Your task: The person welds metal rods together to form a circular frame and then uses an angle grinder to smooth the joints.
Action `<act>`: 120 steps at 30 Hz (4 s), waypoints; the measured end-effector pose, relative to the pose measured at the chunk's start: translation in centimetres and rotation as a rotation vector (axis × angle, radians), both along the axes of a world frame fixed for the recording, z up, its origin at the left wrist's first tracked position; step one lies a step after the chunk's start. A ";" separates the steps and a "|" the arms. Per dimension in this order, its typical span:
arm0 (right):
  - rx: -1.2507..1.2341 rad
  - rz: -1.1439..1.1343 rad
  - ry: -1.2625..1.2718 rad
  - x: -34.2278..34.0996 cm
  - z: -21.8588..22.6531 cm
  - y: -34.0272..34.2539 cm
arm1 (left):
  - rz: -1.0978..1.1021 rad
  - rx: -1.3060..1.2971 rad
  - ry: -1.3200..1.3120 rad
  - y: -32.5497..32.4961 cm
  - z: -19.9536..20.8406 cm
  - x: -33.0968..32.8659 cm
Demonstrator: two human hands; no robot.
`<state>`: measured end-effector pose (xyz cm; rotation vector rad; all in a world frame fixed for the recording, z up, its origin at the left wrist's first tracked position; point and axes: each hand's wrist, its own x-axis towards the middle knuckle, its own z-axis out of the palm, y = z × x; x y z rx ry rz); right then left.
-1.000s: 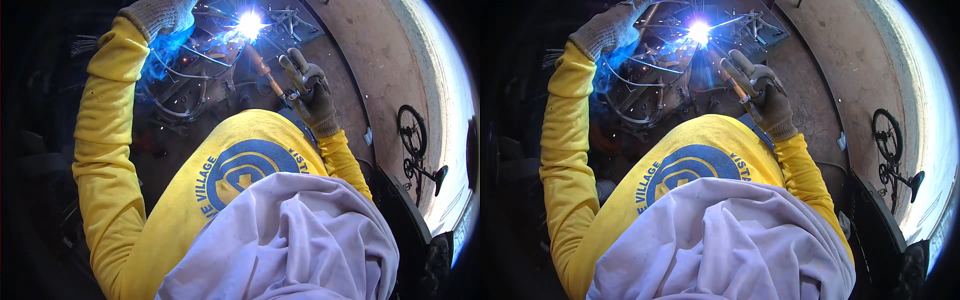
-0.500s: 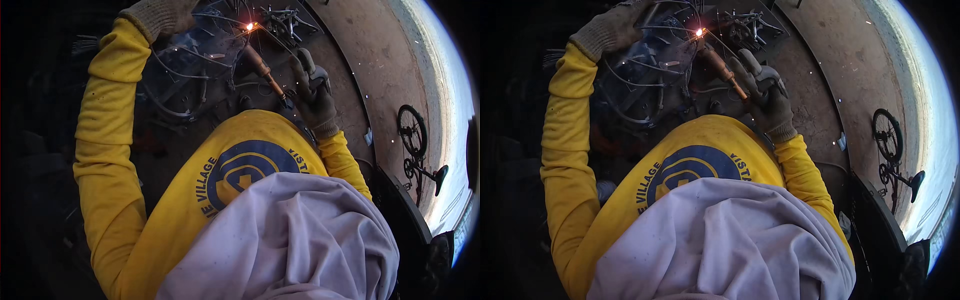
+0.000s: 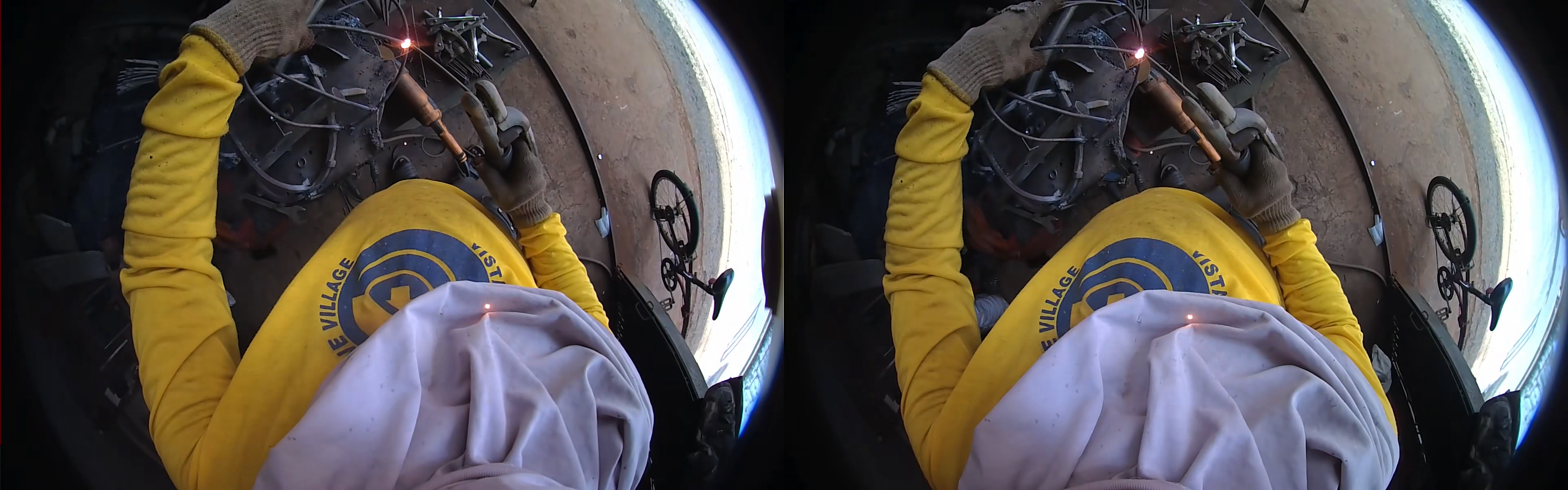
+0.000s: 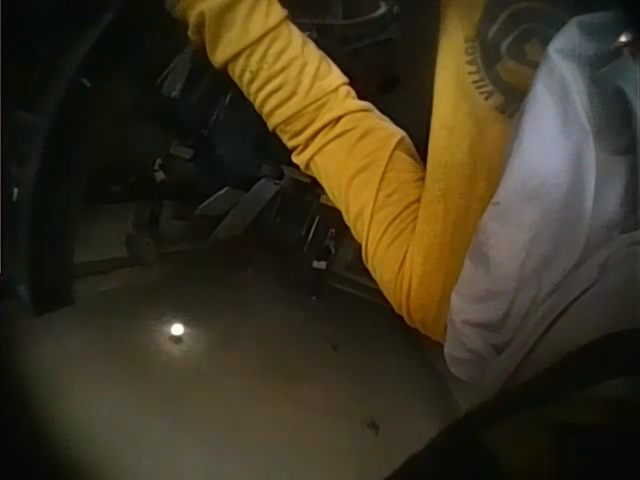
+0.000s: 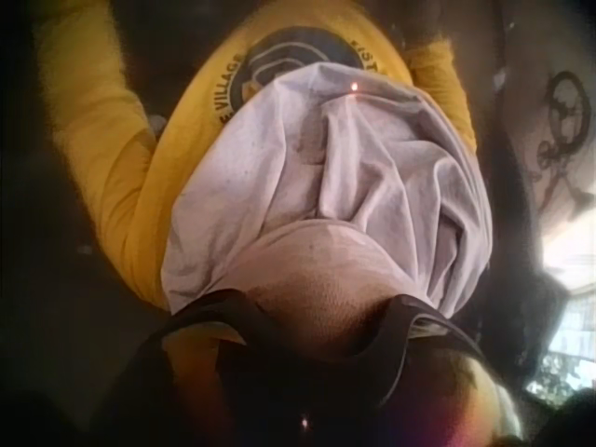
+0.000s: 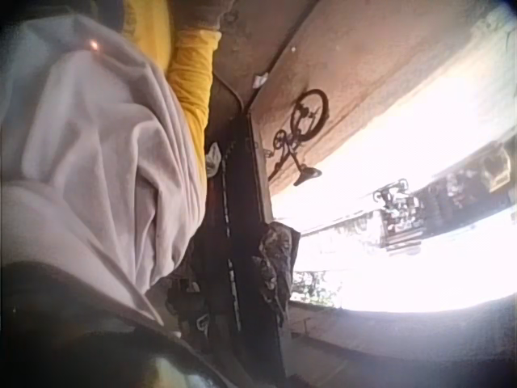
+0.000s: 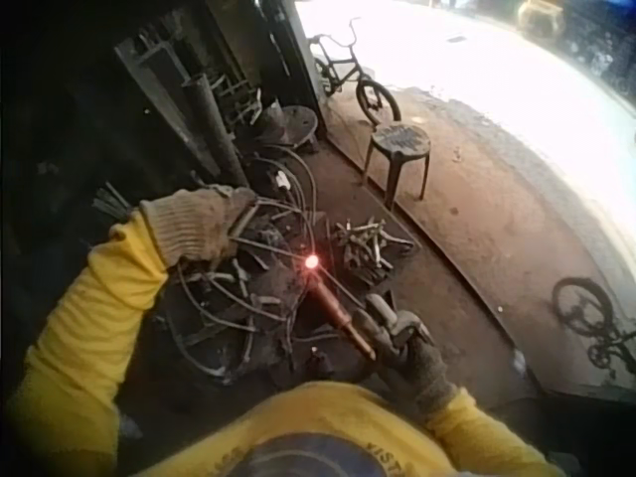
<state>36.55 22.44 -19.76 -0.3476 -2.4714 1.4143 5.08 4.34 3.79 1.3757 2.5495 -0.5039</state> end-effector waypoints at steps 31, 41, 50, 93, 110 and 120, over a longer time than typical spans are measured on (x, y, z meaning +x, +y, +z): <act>-0.236 -0.214 -0.168 0.5 -0.8 0.8 | -0.114 0.168 -0.069 -1.9 -0.5 -0.7; -0.454 -0.305 -0.170 1.3 -1.6 1.0 | -0.029 0.217 -0.056 -1.7 -0.1 0.8; -0.490 -0.324 -0.240 0.5 0.7 1.1 | 0.040 0.196 -0.070 -0.5 0.3 1.6; -0.755 -0.254 -0.118 -10.8 7.7 -2.8 | 0.002 0.086 -0.603 -3.7 -0.1 -0.7; -0.776 -0.471 0.314 -9.9 6.7 2.5 | -0.177 0.827 -0.356 -0.3 -5.2 -4.3; -0.740 -0.470 0.226 1.3 2.5 1.2 | 0.550 0.977 -0.841 -0.5 -4.1 -3.1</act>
